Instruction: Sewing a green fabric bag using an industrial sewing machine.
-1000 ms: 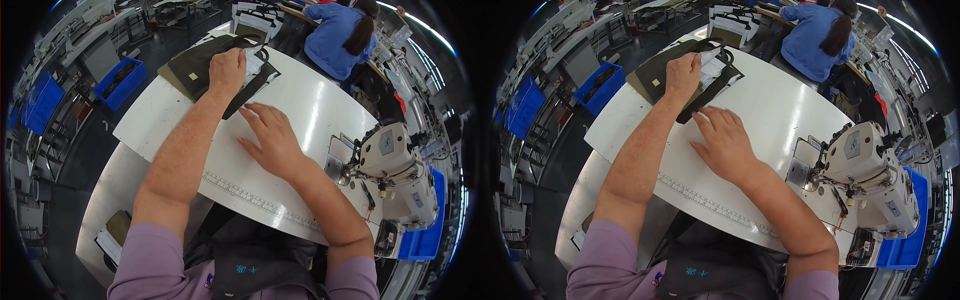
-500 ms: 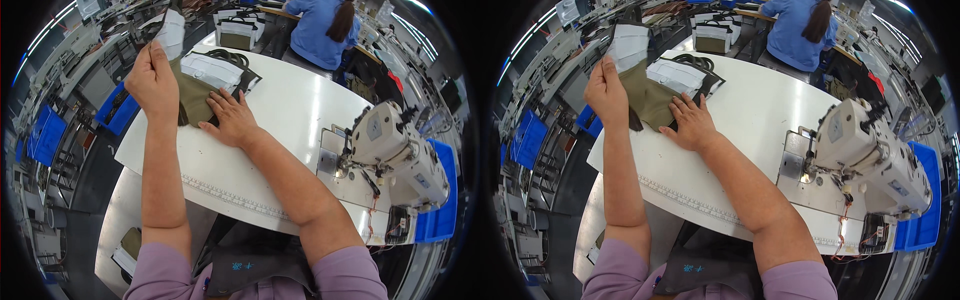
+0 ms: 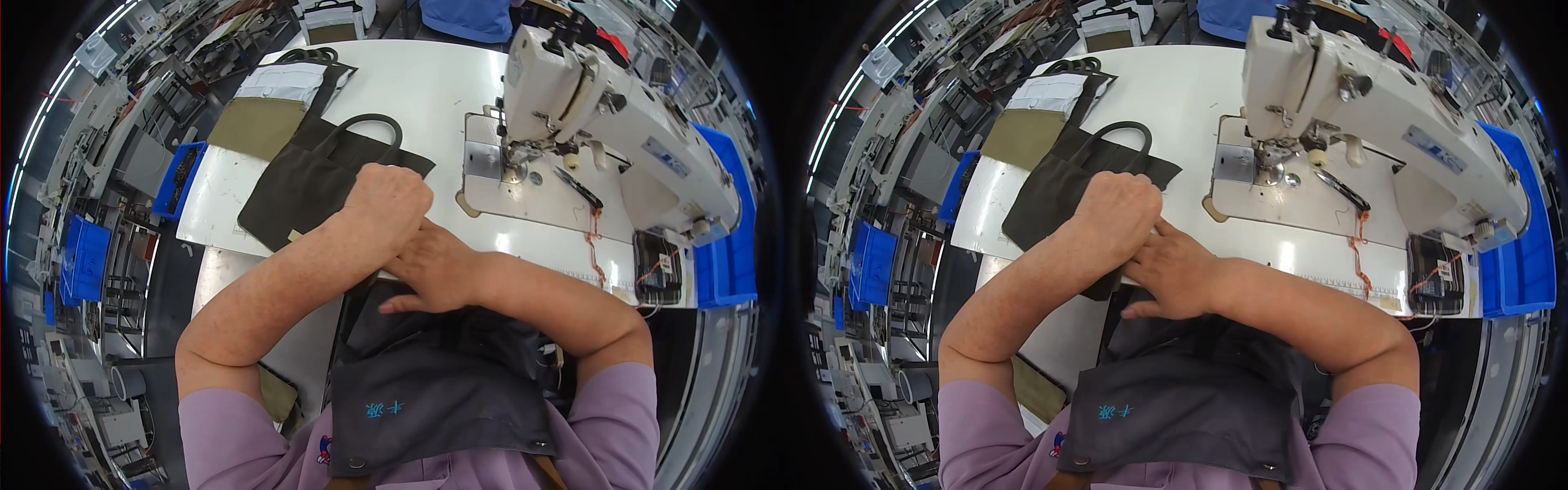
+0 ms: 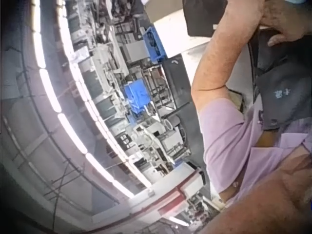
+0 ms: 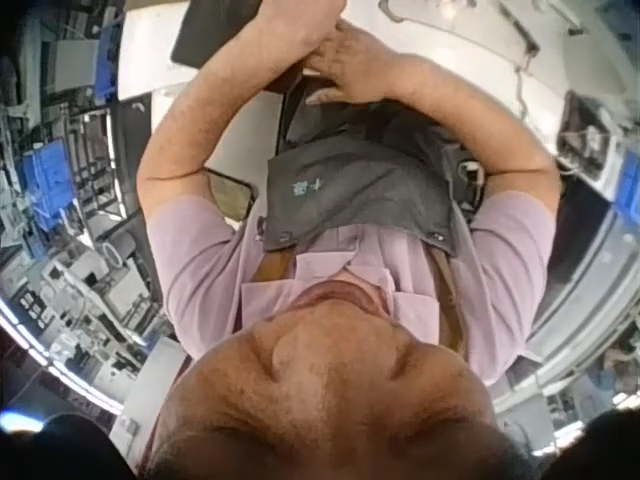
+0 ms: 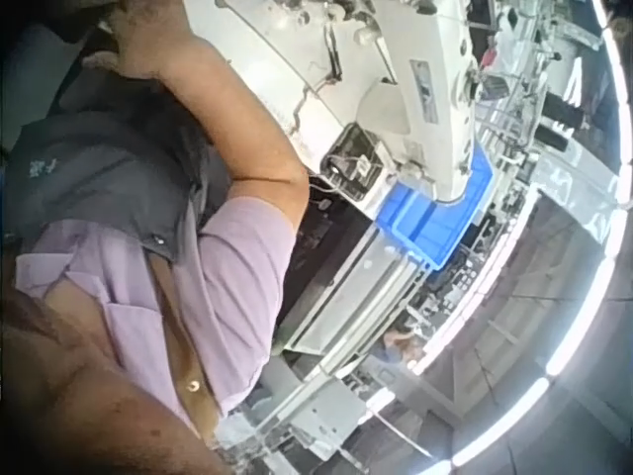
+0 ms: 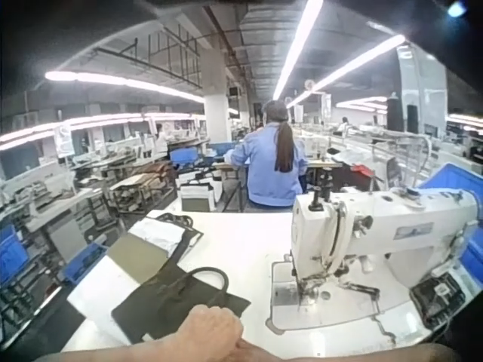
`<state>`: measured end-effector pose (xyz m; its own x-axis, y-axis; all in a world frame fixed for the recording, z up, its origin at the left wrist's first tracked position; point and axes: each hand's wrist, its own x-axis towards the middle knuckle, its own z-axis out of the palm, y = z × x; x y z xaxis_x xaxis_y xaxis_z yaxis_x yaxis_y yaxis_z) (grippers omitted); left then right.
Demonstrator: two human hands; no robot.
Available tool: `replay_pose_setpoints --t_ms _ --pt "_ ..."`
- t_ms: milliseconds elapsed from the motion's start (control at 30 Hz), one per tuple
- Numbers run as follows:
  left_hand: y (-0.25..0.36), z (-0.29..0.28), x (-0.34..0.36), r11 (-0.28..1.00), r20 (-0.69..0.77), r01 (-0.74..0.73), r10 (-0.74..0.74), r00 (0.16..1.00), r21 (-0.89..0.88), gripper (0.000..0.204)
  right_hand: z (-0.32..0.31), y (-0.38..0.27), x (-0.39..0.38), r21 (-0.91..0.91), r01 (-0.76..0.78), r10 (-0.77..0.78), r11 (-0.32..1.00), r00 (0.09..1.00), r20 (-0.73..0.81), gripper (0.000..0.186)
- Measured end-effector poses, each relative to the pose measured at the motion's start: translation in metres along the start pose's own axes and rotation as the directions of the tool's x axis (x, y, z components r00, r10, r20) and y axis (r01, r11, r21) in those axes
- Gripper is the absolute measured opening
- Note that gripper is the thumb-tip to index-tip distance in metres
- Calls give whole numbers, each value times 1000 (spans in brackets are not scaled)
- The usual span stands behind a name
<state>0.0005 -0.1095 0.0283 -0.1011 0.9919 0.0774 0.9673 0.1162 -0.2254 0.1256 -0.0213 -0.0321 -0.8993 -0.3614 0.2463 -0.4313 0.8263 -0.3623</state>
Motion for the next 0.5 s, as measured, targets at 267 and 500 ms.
replay_pose_setpoints --t_ms 267,500 --pt "7 27 41 659 -261 -239 66 963 -714 34 -58 1 -126 26 -236 237 971 970 -44 48" --pt "25 45 26 783 -258 -195 46 965 -591 56 -85 21 -176 36 -442 432 896 851 -299 31"
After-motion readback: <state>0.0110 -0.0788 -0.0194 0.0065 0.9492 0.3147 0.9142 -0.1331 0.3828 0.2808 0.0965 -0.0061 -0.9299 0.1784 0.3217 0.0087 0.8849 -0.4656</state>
